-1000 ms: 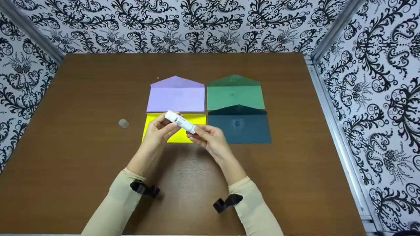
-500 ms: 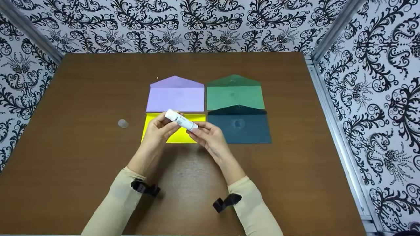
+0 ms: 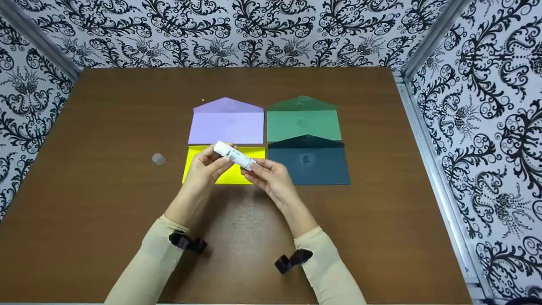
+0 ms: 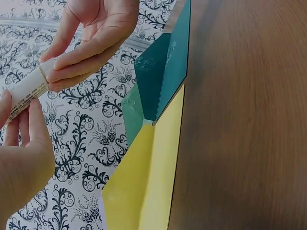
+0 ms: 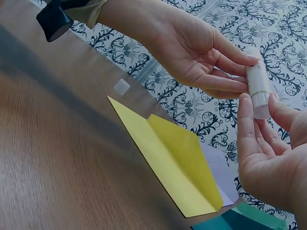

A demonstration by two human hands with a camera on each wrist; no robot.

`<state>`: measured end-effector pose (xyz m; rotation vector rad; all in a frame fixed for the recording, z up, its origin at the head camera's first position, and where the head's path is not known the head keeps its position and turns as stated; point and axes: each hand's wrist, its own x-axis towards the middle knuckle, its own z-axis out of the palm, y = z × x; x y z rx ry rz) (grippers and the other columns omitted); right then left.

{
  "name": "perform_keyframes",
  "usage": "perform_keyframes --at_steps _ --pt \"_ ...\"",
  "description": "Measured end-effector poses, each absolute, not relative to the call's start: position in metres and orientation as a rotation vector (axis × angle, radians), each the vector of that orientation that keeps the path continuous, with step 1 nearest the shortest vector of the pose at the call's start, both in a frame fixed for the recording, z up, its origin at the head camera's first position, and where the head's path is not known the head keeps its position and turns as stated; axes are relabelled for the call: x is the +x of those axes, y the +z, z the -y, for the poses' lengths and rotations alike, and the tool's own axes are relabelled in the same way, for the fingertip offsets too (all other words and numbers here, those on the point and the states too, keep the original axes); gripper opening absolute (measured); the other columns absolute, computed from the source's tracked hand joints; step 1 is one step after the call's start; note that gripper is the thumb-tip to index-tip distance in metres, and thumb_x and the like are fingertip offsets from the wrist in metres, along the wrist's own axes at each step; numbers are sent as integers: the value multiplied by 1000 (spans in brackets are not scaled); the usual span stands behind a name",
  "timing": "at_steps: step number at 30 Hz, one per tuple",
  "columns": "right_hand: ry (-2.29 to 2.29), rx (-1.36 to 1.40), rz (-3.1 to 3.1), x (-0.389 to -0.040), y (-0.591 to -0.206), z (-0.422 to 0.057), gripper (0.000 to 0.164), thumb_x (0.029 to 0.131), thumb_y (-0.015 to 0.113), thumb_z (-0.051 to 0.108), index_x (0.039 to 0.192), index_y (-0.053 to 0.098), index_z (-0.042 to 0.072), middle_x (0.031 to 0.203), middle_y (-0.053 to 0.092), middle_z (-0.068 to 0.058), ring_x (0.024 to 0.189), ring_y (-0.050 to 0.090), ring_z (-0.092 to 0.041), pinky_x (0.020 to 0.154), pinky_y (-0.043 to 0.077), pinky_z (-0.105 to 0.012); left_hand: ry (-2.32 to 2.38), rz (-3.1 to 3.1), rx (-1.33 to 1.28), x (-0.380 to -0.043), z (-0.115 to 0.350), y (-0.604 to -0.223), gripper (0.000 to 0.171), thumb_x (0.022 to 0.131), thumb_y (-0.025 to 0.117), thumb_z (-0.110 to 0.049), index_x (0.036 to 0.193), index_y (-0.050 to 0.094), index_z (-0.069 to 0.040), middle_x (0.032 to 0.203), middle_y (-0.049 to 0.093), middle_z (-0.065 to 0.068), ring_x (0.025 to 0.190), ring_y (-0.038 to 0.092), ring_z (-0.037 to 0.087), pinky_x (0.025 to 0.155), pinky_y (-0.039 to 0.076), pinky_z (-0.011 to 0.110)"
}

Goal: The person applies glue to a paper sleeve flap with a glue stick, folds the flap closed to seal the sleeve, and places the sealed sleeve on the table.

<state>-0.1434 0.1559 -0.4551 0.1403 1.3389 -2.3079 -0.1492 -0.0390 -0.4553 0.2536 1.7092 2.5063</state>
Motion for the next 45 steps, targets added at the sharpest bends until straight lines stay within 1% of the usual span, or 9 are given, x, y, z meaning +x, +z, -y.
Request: perform_keyframes --at_steps 4,12,22,28,31,35,38,42,45 --pt "-2299 122 -1325 -143 -455 -156 27 92 60 12 114 58 -3 103 65 -13 89 67 -18 84 54 -27 2513 -1697 236 -149 39 -454 39 85 68 -6 121 58 4 115 66 12 105 61 23 97 48 38" --pt "-2257 85 -1334 -142 -455 -158 38 93 58 19 121 52 -6 99 67 -11 87 68 -16 83 55 -25 2512 -1684 217 -148 38 -454 40 84 69 -7 121 58 4 115 65 12 105 61 24 97 49 37" --pt "-2241 97 -1316 -143 -457 -157 38 96 51 25 118 48 -6 87 66 -8 77 65 -13 74 56 -20 2502 -1701 228 -147 37 -453 42 85 68 -7 123 56 5 116 65 13 104 61 22 96 49 37" --pt "-2228 105 -1340 -143 -459 -156 37 97 49 28 113 52 -5 84 65 -7 75 62 -12 72 55 -18 2507 -1690 215 -146 37 -453 40 85 68 -6 122 57 4 116 65 14 105 61 23 96 49 37" --pt "-2229 114 -1359 -142 -459 -156 38 97 50 29 114 52 -4 87 65 -8 77 63 -13 74 56 -19 2501 -1695 212 -146 37 -453 39 85 68 -7 121 58 3 117 64 14 105 61 23 97 49 37" --pt "-2281 77 -1359 -141 -460 -156 37 95 55 24 122 50 -1 103 62 -10 88 65 -17 84 55 -26 2498 -1696 214 -146 37 -453 39 85 68 -7 121 59 2 118 63 16 105 60 24 97 48 37" --pt "-2334 30 -1353 -141 -461 -155 35 92 60 13 123 50 0 113 57 -12 94 64 -19 88 53 -29 2500 -1692 218 -146 37 -453 39 85 68 -8 121 59 2 118 64 16 105 60 24 97 48 37" --pt "-2377 13 -1368 -141 -461 -155 33 87 65 3 117 53 2 113 56 -13 95 64 -20 90 53 -30 2501 -1697 231 -146 36 -453 42 85 69 -9 122 57 4 116 65 13 105 60 24 98 48 37" --pt "-2393 46 -1399 -141 -461 -154 33 84 68 2 115 55 2 111 58 -13 95 64 -20 90 53 -30 2503 -1695 238 -147 36 -453 44 85 69 -10 123 55 7 116 66 12 104 60 24 98 48 37"
